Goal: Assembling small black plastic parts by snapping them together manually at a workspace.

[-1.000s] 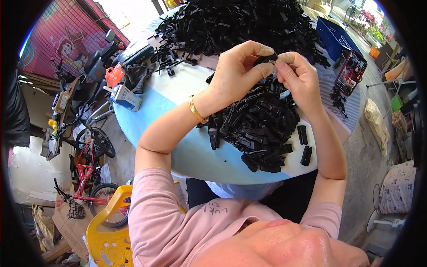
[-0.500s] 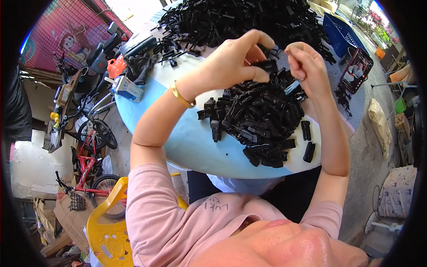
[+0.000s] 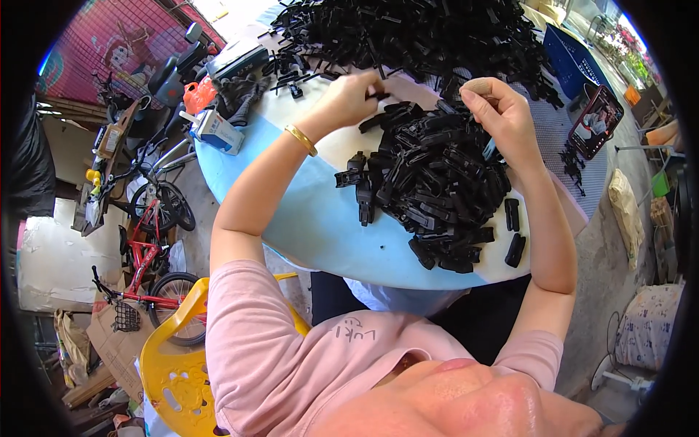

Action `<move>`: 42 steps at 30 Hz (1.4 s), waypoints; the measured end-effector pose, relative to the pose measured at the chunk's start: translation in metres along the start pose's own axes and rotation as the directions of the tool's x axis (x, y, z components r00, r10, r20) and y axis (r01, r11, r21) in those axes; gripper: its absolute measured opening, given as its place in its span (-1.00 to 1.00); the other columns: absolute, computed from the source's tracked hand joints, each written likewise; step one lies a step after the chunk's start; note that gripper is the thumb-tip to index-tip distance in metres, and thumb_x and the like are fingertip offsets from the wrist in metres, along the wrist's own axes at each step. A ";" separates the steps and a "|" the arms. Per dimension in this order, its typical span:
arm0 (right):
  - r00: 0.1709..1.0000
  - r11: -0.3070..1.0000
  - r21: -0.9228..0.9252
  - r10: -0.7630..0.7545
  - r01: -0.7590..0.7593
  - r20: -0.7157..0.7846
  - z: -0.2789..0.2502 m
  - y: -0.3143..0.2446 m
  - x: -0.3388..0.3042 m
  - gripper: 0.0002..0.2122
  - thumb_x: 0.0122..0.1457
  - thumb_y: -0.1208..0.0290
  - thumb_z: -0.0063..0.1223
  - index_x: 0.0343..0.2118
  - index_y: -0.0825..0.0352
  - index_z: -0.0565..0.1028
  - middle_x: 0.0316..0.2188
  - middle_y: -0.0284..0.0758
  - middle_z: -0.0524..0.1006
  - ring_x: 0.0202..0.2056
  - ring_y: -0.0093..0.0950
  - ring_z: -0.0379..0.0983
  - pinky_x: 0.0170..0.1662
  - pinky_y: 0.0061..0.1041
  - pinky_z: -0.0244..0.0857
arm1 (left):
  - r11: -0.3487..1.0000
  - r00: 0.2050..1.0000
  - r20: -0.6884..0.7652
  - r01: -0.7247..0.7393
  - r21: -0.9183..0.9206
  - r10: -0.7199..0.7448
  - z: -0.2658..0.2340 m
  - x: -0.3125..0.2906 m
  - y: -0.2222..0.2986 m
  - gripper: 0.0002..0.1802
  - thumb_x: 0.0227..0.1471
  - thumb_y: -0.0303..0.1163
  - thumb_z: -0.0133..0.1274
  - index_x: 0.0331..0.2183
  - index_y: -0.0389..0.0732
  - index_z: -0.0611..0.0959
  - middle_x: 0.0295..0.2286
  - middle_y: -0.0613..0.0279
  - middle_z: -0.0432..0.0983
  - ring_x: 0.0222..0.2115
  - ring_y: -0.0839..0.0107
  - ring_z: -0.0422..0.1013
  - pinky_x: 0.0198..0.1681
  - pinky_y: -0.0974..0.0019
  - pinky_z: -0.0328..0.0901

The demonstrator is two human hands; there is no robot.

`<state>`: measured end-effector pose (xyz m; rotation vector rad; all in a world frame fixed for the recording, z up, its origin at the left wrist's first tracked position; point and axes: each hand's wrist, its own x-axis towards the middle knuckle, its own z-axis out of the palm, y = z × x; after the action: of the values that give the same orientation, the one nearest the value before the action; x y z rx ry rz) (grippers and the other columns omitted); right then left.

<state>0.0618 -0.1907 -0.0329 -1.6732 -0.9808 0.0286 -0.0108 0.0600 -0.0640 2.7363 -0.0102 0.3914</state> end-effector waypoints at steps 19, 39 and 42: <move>0.978 0.980 0.089 -0.164 0.176 -0.131 0.008 -0.027 -0.012 -0.91 0.02 0.56 0.06 -0.38 0.41 0.45 -0.48 -0.46 0.44 -0.45 -0.76 0.31 -0.40 -0.81 0.19 | 0.506 0.975 -0.111 -0.195 -0.840 0.191 -0.017 -0.008 0.105 -0.48 -0.10 -0.56 0.03 -0.03 -0.31 0.32 -0.33 0.27 0.42 -0.29 0.56 0.35 -0.22 0.49 0.29; 0.992 0.973 0.191 0.123 -0.126 0.024 0.006 -0.037 -0.012 -0.83 0.14 0.39 -0.10 -0.36 0.36 0.49 -0.68 -0.53 0.37 -0.65 -0.81 0.17 -0.60 -0.82 0.01 | 0.540 0.962 -0.256 -0.264 -0.799 0.092 -0.016 -0.010 0.107 -0.66 -0.14 -0.61 0.08 -0.20 -0.30 0.49 -0.34 0.28 0.48 -0.36 0.65 0.38 -0.25 0.53 0.32; 0.995 0.985 0.139 0.101 -0.101 0.002 0.011 -0.034 -0.015 -0.83 0.15 0.40 -0.12 -0.33 0.38 0.45 -0.66 -0.50 0.33 -0.71 -0.83 0.06 -0.67 -0.84 -0.11 | 0.643 0.947 -0.311 -0.291 -0.709 0.085 -0.015 -0.014 0.109 -0.69 -0.15 -0.60 0.09 -0.25 -0.32 0.50 -0.35 0.28 0.49 -0.36 0.64 0.38 -0.26 0.52 0.32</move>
<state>0.0265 -0.1905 -0.0158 -1.5922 -0.8699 0.1572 -0.0352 -0.0366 -0.0147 1.8395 -0.3273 0.6269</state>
